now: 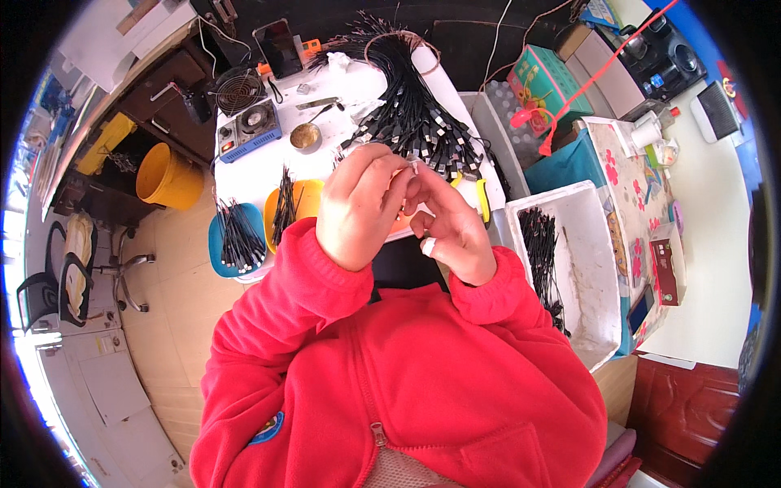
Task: The person assembles small electronic components by hand, inserting parts into connectors and applying a paste from a small container using a tool. They handle multiple black cables and place finished units into trays on the table.
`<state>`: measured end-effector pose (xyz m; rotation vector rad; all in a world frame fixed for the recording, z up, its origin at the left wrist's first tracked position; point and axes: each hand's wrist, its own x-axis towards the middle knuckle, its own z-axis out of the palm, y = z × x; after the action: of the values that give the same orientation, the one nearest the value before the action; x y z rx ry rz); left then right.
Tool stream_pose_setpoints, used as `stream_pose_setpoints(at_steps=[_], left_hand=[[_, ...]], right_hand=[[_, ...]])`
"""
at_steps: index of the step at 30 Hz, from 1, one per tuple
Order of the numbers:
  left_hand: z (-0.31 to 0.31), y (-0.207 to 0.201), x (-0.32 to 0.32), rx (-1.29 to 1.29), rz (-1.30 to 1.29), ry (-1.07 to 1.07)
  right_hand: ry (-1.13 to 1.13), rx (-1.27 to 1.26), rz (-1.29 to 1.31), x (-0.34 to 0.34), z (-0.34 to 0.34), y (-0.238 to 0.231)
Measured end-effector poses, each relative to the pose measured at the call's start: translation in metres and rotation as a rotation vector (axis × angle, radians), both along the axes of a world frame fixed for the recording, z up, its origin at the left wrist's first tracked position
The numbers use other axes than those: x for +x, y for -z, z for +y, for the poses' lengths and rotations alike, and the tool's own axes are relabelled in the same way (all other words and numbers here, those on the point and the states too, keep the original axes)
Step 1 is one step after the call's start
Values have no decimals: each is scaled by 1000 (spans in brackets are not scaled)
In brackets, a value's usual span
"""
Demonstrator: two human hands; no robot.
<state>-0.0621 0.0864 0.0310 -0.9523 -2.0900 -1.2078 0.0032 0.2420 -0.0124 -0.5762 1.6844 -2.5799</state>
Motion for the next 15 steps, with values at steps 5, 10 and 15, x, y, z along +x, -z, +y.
stream_pose_setpoints(at_steps=[5, 10, 15], left_hand=[[-3, 0, 17, -10, 58, -77], [-2, -2, 28, 28, 159, -92], [-1, 3, 38, 45, 256, -133]], right_hand=[[128, 237, 174, 12, -9, -5], [199, 326, 189, 26, -17, -10], [156, 273, 97, 39, -27, -9]])
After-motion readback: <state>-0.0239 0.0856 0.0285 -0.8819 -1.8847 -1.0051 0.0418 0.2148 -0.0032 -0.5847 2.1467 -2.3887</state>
